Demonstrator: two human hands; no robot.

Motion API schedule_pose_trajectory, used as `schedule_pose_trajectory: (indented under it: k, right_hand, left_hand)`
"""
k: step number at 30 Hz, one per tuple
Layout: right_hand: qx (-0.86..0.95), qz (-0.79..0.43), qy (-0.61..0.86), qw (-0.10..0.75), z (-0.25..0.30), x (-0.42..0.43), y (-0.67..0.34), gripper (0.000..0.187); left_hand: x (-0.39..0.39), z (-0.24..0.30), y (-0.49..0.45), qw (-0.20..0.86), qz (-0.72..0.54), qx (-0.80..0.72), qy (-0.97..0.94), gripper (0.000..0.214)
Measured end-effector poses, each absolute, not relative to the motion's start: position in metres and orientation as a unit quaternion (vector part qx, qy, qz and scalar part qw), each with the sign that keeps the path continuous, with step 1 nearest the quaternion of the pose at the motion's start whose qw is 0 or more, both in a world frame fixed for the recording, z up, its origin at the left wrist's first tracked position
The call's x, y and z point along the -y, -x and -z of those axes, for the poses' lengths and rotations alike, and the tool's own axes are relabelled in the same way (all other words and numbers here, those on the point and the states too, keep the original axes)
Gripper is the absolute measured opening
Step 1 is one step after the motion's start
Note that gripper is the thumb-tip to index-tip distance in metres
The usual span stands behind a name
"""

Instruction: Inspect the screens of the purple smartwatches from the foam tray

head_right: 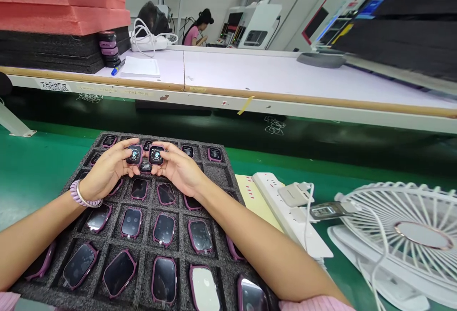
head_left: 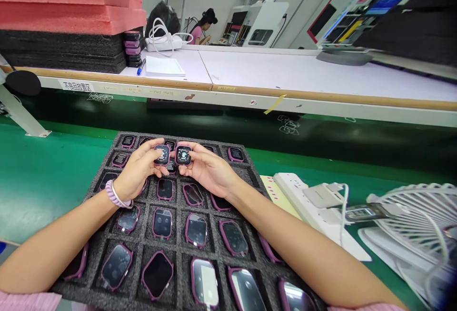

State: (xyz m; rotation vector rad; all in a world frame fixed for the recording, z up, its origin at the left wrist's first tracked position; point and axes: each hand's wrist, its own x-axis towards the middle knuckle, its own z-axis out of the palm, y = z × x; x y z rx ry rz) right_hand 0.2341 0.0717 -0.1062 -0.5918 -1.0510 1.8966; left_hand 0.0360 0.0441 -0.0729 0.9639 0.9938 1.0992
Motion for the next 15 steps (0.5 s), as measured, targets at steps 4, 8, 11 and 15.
schedule_pose_trajectory:
  k: [4, 8, 11, 15]
  right_hand:
    - [0.434, -0.743, 0.257, 0.441, 0.1032, -0.0692, -0.2335, 0.045]
    - [0.447, -0.729, 0.270, 0.443, 0.1023, -0.0684, -0.2333, 0.049]
    - [0.463, -0.718, 0.272, 0.442, 0.1031, -0.0681, -0.2333, 0.048]
    - [0.486, -0.703, 0.266, 0.445, 0.1042, -0.0672, -0.2332, 0.047]
  left_hand:
    - [-0.0448, 0.0705, -0.0369, 0.631, -0.480, -0.450, -0.411, 0.045]
    - [-0.0446, 0.0704, -0.0364, 0.624, -0.475, -0.459, -0.417, 0.049]
    - [-0.0442, 0.0718, -0.0351, 0.622, -0.479, -0.446, -0.429, 0.049]
    - [-0.0450, 0.0753, -0.0337, 0.620, -0.478, -0.418, -0.462, 0.044]
